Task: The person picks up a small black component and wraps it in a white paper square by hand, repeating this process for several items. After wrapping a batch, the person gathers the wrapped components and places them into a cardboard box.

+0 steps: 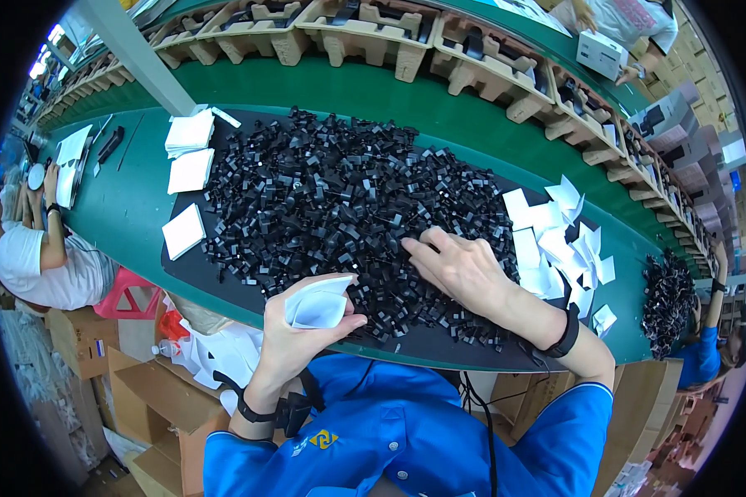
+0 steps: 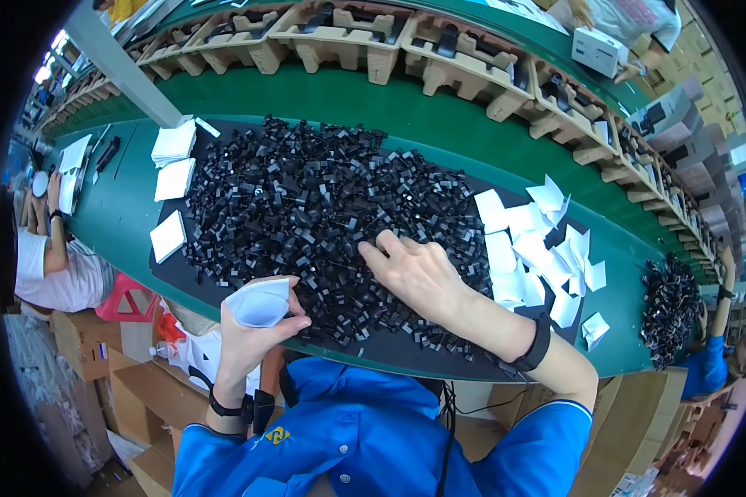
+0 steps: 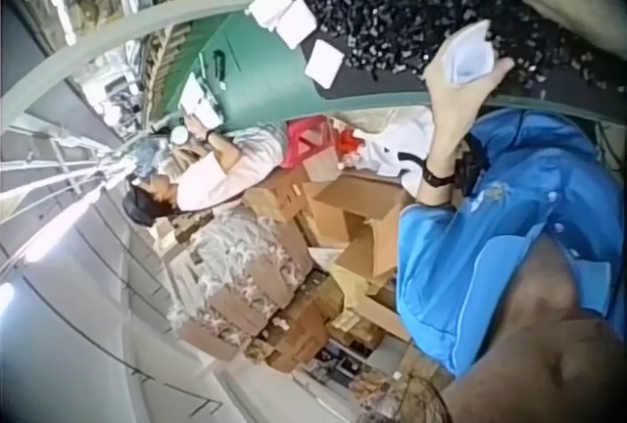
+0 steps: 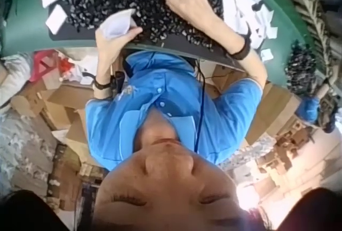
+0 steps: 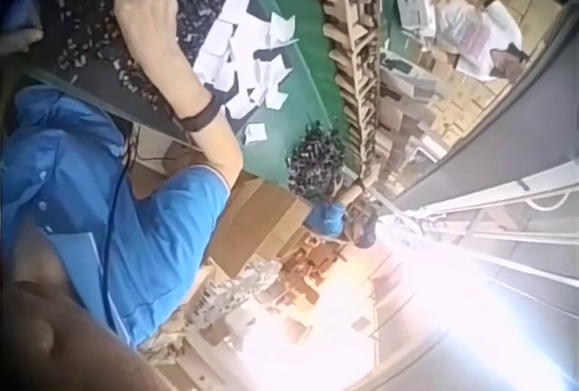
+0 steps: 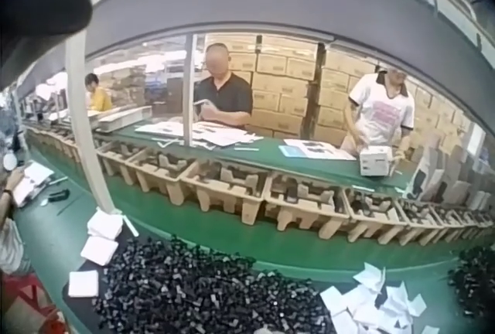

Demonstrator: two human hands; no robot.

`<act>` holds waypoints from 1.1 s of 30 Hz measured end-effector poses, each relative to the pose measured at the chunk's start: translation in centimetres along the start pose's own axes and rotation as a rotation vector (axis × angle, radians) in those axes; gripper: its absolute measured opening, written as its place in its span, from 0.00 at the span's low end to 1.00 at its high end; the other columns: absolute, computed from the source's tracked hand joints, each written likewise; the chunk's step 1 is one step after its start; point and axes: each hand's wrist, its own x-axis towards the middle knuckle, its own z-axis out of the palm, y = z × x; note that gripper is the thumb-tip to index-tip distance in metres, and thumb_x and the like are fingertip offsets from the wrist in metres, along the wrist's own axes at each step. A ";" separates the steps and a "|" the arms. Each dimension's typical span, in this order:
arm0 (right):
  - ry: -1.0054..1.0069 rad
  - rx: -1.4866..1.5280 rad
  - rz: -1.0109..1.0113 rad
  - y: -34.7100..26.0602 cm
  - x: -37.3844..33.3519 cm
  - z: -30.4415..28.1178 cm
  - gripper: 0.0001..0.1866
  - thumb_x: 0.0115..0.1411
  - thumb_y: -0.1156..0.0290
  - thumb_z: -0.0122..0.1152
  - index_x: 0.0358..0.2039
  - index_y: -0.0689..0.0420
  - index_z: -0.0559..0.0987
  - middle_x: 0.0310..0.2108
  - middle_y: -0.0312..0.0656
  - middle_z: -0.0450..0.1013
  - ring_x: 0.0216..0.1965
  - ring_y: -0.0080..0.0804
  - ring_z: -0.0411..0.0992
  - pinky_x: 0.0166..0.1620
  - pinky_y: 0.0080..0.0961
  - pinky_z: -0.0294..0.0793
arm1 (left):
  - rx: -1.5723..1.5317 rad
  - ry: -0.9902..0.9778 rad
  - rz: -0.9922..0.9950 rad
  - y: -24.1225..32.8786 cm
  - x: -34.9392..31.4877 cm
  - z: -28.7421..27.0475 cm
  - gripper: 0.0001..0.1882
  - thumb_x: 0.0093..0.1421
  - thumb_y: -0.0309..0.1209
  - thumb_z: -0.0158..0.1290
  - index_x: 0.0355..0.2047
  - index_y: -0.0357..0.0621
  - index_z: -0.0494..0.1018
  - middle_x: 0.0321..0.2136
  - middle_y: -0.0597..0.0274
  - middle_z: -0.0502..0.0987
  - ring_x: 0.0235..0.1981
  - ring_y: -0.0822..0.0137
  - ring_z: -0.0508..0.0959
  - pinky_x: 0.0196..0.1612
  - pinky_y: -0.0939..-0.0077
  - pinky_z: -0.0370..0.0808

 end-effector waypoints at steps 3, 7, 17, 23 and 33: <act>-0.020 -0.105 -0.030 -0.4 0.3 0.4 0.20 0.52 0.73 0.60 0.47 0.60 0.73 0.34 0.39 0.66 0.31 0.29 0.72 0.22 0.24 0.73 | -0.041 0.033 -0.032 -0.2 0.2 -0.5 0.25 0.43 0.16 0.63 0.44 0.32 0.73 0.26 0.63 0.77 0.28 0.76 0.76 0.33 0.83 0.74; -0.092 -0.176 -0.011 -0.8 0.7 0.3 0.20 0.54 0.74 0.58 0.48 0.62 0.72 0.34 0.39 0.65 0.34 0.29 0.71 0.22 0.23 0.73 | -0.072 0.033 -0.065 -0.6 0.3 -0.7 0.25 0.43 0.16 0.63 0.45 0.32 0.72 0.26 0.62 0.77 0.28 0.76 0.76 0.33 0.83 0.74; 0.198 0.305 -0.068 0.8 0.2 -2.0 0.12 0.51 0.77 0.63 0.38 0.64 0.78 0.28 0.41 0.71 0.27 0.31 0.74 0.23 0.21 0.73 | -0.050 -0.174 0.094 -1.0 1.1 0.8 0.25 0.45 0.19 0.63 0.46 0.36 0.73 0.29 0.61 0.78 0.33 0.73 0.78 0.37 0.80 0.75; 0.282 0.722 -0.046 -5.2 -2.4 -8.2 0.10 0.50 0.77 0.63 0.35 0.63 0.79 0.25 0.41 0.72 0.23 0.32 0.75 0.22 0.23 0.75 | 0.236 -0.309 0.356 1.0 1.8 2.8 0.25 0.45 0.22 0.63 0.47 0.40 0.74 0.31 0.60 0.79 0.33 0.70 0.79 0.39 0.77 0.76; -0.176 0.172 -0.051 -7.7 -3.8 -10.1 0.16 0.48 0.78 0.55 0.39 0.69 0.72 0.23 0.47 0.73 0.18 0.35 0.74 0.19 0.25 0.73 | 0.302 -0.332 0.439 1.0 1.2 4.8 0.28 0.42 0.20 0.63 0.48 0.40 0.73 0.32 0.59 0.80 0.33 0.68 0.80 0.40 0.77 0.76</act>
